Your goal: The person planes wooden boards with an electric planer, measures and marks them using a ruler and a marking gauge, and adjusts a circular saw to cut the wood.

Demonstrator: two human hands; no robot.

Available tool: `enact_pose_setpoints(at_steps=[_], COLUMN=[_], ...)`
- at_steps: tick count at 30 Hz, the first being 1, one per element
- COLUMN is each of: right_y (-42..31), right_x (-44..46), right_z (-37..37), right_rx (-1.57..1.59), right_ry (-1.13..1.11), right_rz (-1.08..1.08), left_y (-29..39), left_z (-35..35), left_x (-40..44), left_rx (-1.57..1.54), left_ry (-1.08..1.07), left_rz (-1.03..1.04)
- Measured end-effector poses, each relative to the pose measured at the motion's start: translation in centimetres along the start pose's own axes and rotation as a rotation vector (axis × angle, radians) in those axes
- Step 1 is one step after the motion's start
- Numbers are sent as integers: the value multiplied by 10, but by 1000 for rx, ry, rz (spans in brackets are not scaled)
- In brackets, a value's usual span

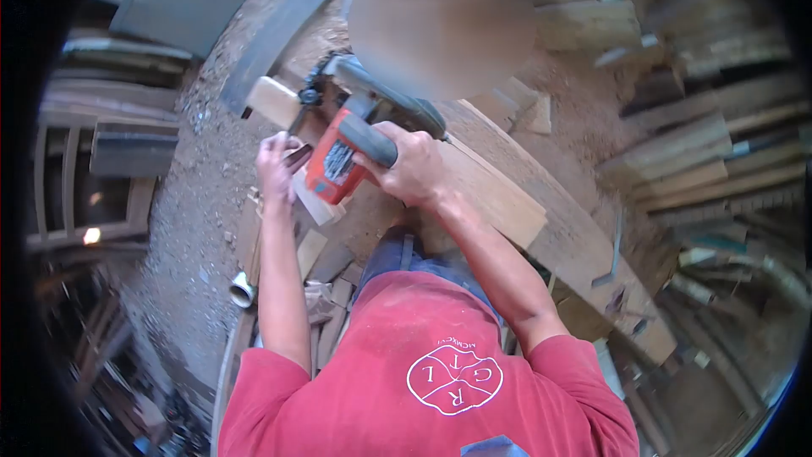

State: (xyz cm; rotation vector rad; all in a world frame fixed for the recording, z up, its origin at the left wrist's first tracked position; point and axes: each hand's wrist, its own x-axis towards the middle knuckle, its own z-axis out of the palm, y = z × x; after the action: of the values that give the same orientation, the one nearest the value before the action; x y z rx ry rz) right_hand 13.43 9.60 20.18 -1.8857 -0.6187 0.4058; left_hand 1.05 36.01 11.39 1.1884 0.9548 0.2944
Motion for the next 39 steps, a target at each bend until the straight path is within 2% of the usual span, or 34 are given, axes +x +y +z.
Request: enact_pose_setpoints(at_steps=[1,3,5,6,8,9,11,13,14,15,17,18,19,21,23,25,29,30,31,32,33,35,36,37,39], right_y=[-4,-14,-26,-33,-47,-52,-55,-70,-73,-79,-93,-99,-104,-108,-96,-76,2,20,40,63,88,161,192,223,278], right_x=[-12,-44,-86,-109,-168,-200,-268,-336,-377,-413,-478,-507,-534,-591,-638,-673,-741,-758,-768,-778,-789,-813,-824,-834,-853], right_z=[-10,-39,-72,-84,-115,-125,-136,-142,-139,-133,-119,-108,-95,-65,-41,-17,14,25,28,26,27,64,75,85,90], right_rx=[47,4,58,80,19,-14,-42,-85,-88,-100,-154,-101,-42,4,67,242,245,663,677,680,684,626,595,563,160], right_ry=[45,136,236,324,449,499,688,860,911,976,1137,1253,1365,1500,1612,1839,1847,1864,1879,1913,1946,2019,2054,2087,2067], right_rz=[-37,-43,-100,-120,-65,-24,31,200,327,352,603,703,804,905,999,1069,1052,1140,1144,1206,1270,1232,1216,1199,1426], left_y=[11,21,10,-7,-51,-24,-61,-68,-86,-105,-141,-162,-180,-206,-190,-186,-177,-173,-169,-173,-176,-172,-176,-174,-175], left_z=[1,6,20,19,37,91,132,193,212,228,253,261,265,273,283,282,282,281,283,288,295,306,304,300,297], left_x=[-6,-15,-14,-3,14,-43,-49,-109,-121,-132,-154,-149,-148,-156,-177,-171,-128,-110,-91,-85,-101,-144,-124,-96,-84], left_rx=[-28,-171,-80,-63,789,991,1178,1207,1233,1229,1360,1403,1412,1856,1755,1762,1688,1701,1643,1584,1595,1439,1454,1405,1364], left_ry=[-45,-78,-76,-146,-276,-317,-630,-846,-956,-1026,-974,-1026,-1073,-737,-742,-750,-784,-793,-793,-790,-802,-651,-663,-716,-783], left_rz=[46,-29,3,0,447,510,701,931,853,883,1049,966,992,1029,864,883,878,893,765,638,650,529,539,640,746])
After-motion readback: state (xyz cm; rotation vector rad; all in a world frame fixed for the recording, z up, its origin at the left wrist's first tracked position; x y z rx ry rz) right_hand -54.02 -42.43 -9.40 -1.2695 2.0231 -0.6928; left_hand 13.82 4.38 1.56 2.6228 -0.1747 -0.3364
